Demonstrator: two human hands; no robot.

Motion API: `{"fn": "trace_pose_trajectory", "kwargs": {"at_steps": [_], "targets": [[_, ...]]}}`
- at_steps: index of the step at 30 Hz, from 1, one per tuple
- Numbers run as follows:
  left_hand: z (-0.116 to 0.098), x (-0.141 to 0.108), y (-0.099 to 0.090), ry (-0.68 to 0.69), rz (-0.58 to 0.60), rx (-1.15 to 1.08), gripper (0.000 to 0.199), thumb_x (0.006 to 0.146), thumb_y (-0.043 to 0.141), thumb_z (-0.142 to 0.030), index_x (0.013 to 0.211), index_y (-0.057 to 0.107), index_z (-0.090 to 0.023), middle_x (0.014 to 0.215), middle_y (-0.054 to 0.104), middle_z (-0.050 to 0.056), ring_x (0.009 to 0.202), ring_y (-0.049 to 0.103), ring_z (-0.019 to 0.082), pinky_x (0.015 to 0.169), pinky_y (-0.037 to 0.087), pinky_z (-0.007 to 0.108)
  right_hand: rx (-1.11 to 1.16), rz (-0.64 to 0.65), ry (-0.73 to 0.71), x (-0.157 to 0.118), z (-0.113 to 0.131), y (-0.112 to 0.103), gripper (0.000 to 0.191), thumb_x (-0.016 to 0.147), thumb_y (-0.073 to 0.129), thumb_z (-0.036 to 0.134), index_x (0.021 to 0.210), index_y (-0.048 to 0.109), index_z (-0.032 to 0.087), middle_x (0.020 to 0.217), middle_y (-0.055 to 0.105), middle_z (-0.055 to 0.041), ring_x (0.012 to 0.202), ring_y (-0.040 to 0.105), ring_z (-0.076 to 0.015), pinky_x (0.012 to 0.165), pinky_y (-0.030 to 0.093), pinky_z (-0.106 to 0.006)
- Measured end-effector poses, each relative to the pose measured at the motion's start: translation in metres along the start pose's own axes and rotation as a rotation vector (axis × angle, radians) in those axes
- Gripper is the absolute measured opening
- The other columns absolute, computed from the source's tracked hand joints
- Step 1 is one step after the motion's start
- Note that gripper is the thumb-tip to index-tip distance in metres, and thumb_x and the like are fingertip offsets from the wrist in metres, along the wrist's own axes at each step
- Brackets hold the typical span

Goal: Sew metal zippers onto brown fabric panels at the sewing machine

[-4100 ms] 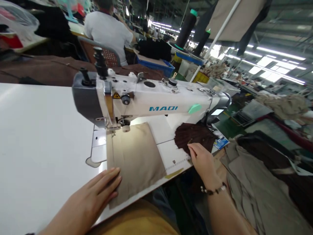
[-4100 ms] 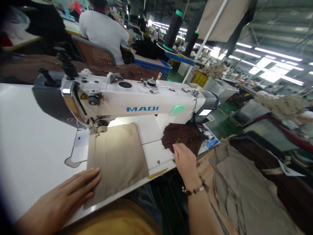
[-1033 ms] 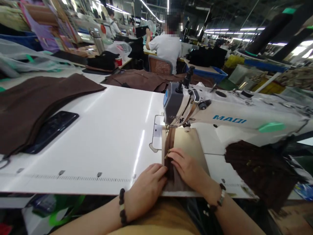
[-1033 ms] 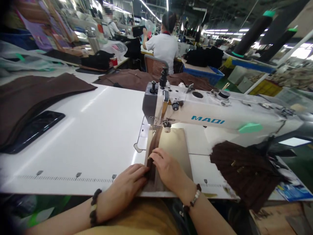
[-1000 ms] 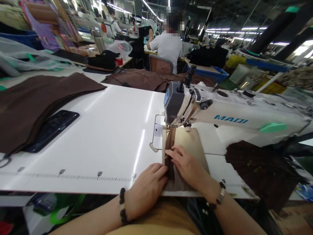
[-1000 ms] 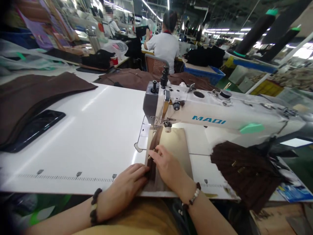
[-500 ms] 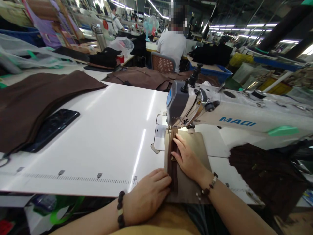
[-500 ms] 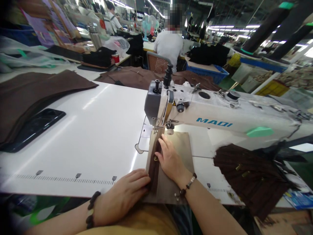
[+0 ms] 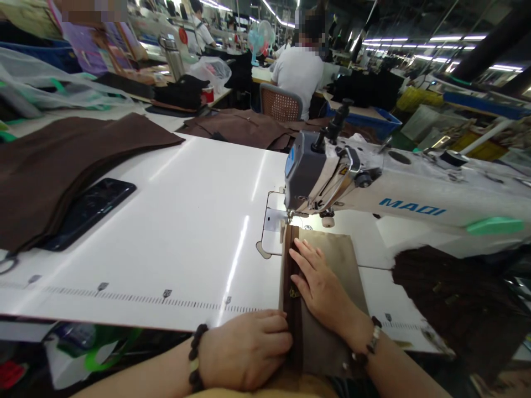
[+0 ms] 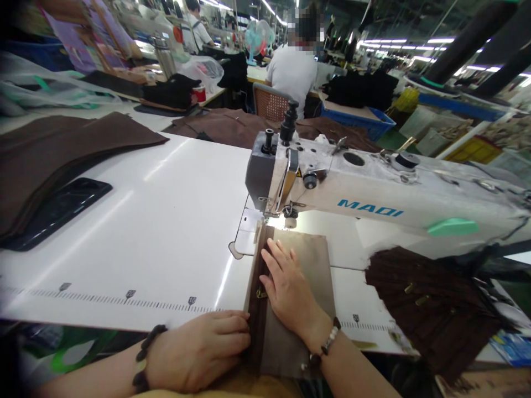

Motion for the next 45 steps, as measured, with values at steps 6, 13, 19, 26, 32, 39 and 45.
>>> {"fn": "trace_pose_trajectory", "kwargs": {"at_steps": [6,13,19,26,32,39,45], "targets": [[0.026,0.006,-0.03,-0.15,-0.034,-0.115,0.019,0.089,0.044,-0.02,0.078,0.057,-0.013,0.088,0.059,0.004,0.081,0.051,0.014,0.079,0.047,0.024,0.008,0.039,-0.006,0.0,0.0,0.004,0.043,0.087,0.033,0.021,0.129,0.037,0.016,0.139,0.032,-0.0078,0.131,0.024,-0.0194,0.106,0.024,-0.051],[0.107,0.025,-0.049,-0.297,-0.078,0.304,0.021,0.087,0.05,-0.018,0.103,0.055,-0.006,0.109,0.055,0.012,0.104,0.049,0.022,0.094,0.041,0.033,-0.016,0.073,-0.011,0.0,-0.002,0.009,0.045,0.088,0.033,0.022,0.133,0.03,0.017,0.141,0.029,-0.0047,0.132,0.02,-0.0186,0.106,0.023,-0.051],[0.126,0.027,-0.035,-0.289,-0.041,0.409,0.021,0.088,0.047,-0.022,0.102,0.055,-0.009,0.108,0.056,0.011,0.102,0.051,0.021,0.095,0.039,0.034,-0.032,0.085,-0.011,0.0,-0.002,0.01,0.048,0.087,0.033,0.02,0.135,0.027,0.018,0.141,0.027,-0.0027,0.132,0.019,-0.0182,0.106,0.024,-0.051],[0.129,0.03,-0.033,-0.315,-0.022,0.437,0.026,0.09,0.044,-0.026,0.11,0.051,-0.01,0.116,0.051,0.01,0.108,0.046,0.022,0.096,0.036,0.035,-0.012,0.069,-0.009,0.004,-0.01,0.006,0.048,0.086,0.034,0.018,0.134,0.029,0.017,0.14,0.031,-0.005,0.132,0.021,-0.0188,0.106,0.023,-0.051],[0.139,0.03,-0.033,-0.371,-0.034,0.427,0.033,0.089,0.047,-0.03,0.115,0.047,-0.01,0.119,0.048,0.01,0.113,0.041,0.023,0.099,0.033,0.035,0.024,0.072,-0.005,0.015,-0.016,0.004,0.047,0.085,0.035,0.018,0.132,0.034,0.017,0.138,0.033,-0.0077,0.131,0.024,-0.0196,0.105,0.024,-0.052],[0.143,0.03,-0.036,-0.373,-0.04,0.387,0.033,0.088,0.048,-0.03,0.115,0.047,-0.01,0.117,0.048,0.01,0.113,0.041,0.023,0.098,0.034,0.035,0.013,0.087,-0.003,0.017,-0.018,0.006,0.046,0.086,0.034,0.019,0.132,0.033,0.016,0.14,0.03,-0.0073,0.131,0.023,-0.0207,0.105,0.024,-0.052],[0.141,0.033,-0.034,-0.37,-0.047,0.352,0.032,0.087,0.05,-0.028,0.113,0.048,-0.009,0.114,0.05,0.011,0.111,0.042,0.024,0.097,0.035,0.035,-0.077,0.1,-0.006,0.019,-0.017,0.006,0.045,0.087,0.032,0.02,0.132,0.032,0.017,0.141,0.029,-0.0044,0.131,0.023,-0.0198,0.105,0.024,-0.051]]}}
Point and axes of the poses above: each hand's wrist, its own x-axis towards the middle knuckle, its own y-axis out of the palm, z = x × y, the point moved 9 cm from there along x, towards the middle knuckle
